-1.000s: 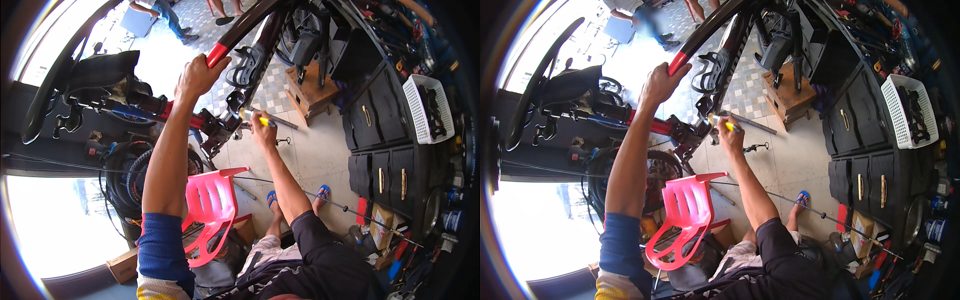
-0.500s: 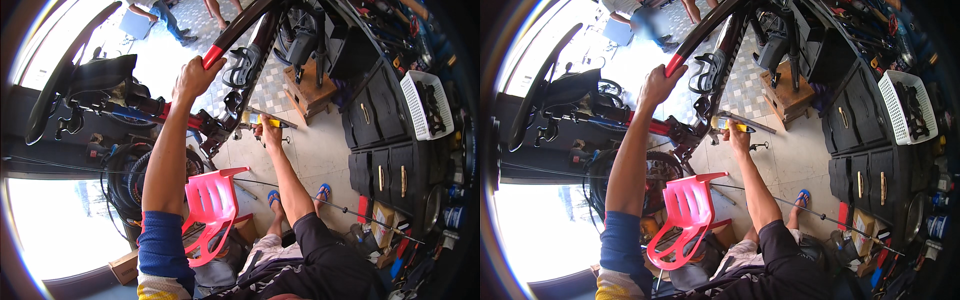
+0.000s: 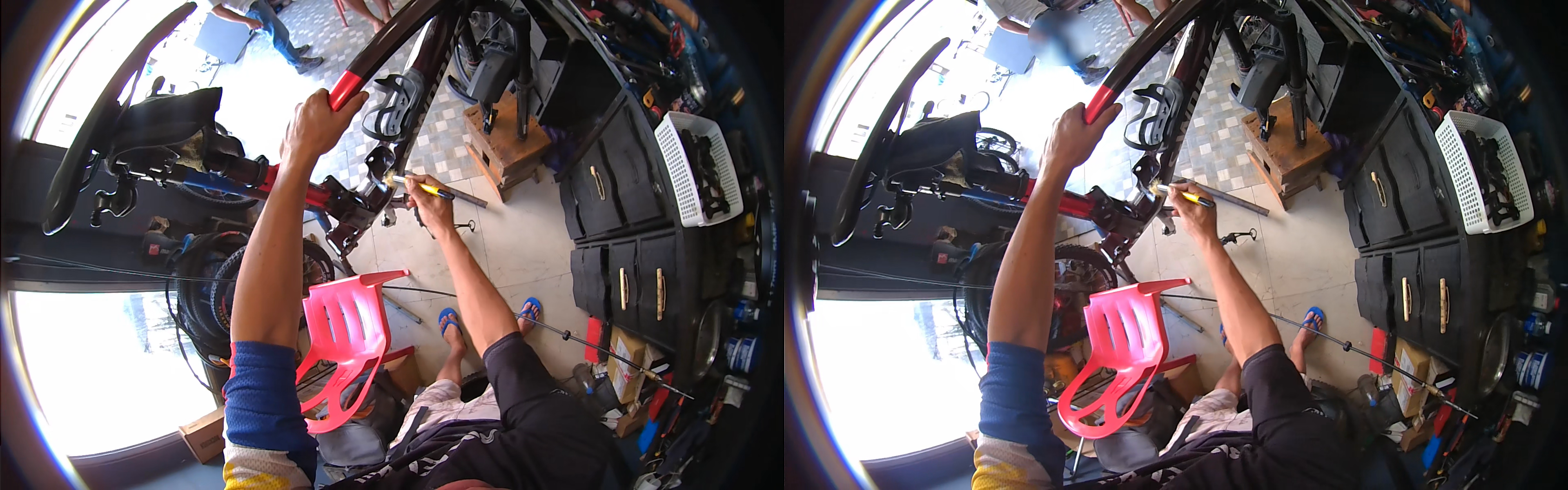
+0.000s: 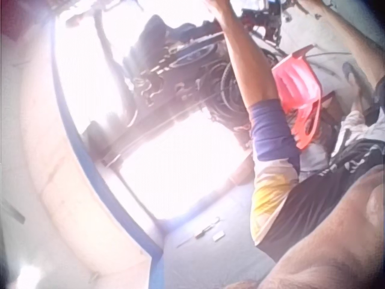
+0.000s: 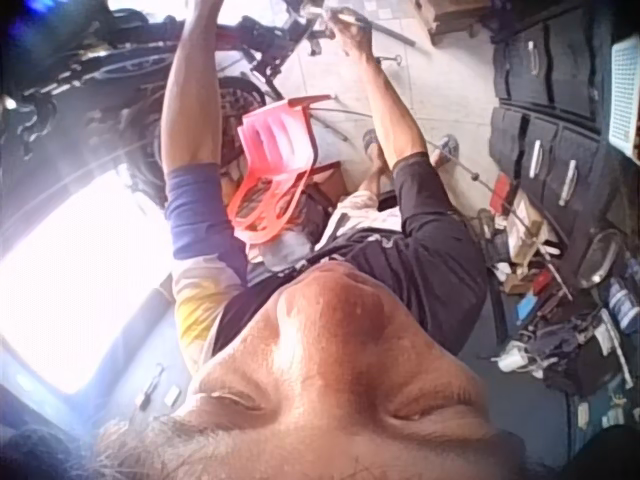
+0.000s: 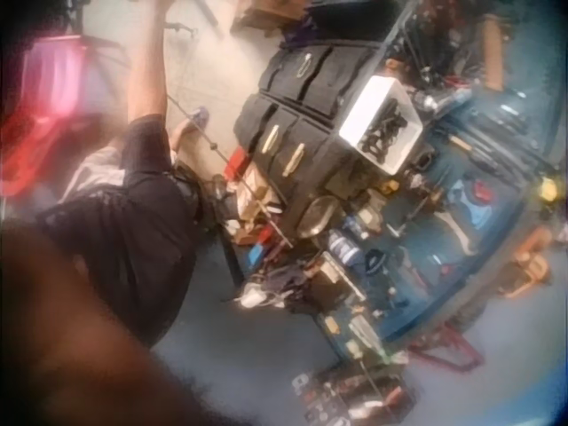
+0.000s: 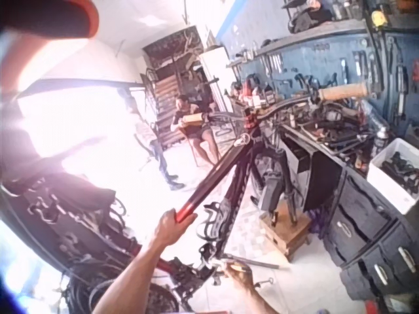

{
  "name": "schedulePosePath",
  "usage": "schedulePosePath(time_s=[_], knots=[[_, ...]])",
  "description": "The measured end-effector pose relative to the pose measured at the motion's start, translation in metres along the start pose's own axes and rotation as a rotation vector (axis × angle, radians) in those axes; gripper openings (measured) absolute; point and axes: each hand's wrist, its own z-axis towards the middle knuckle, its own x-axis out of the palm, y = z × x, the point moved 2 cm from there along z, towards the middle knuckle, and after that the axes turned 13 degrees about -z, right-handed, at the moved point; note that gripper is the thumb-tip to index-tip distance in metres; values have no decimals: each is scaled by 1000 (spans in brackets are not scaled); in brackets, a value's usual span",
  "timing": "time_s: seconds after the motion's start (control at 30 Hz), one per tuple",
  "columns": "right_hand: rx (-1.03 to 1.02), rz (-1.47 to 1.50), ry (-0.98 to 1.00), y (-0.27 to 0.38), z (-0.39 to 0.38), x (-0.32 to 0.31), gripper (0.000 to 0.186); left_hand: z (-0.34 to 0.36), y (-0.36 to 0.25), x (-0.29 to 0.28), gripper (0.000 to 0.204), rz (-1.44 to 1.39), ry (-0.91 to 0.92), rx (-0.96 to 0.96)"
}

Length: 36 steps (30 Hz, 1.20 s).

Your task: The person uses a yellow-handled screwdriver to tighten bolts on the seat post of a red bicycle frame. They repeatedly adjust the seat post and re-tighten the bolts, then remove the seat post and reinsert it to check the fit.

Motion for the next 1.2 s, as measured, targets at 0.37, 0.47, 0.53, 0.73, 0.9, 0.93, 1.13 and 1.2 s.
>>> schedulePosePath(time_s=[0.37,0.47,0.53,0.73,0.9,0.93,1.13,1.2], knots=[[-234,-318,20,5,1,-9,27,1,-1,3,78,-14,-16,25],[-192,-235,55,9,-6,-5,26,-1,4,2,79,-3,-9,-2],[-116,-109,27,10,1,-12,26,-1,2,2,80,-4,5,-13],[-189,-235,-40,1,3,-3,27,-3,1,4,80,9,-12,3],[54,-84,-43,-10,2,-1,32,-3,-1,2,80,-8,10,-22],[103,-93,-78,-8,6,-4,32,-4,-3,3,80,-2,0,-13],[-343,-386,-6,30,-12,-20,27,-1,3,-2,82,-13,35,-31],[-180,-280,-65,46,-24,-62,30,-1,0,-1,82,-9,34,-17]])
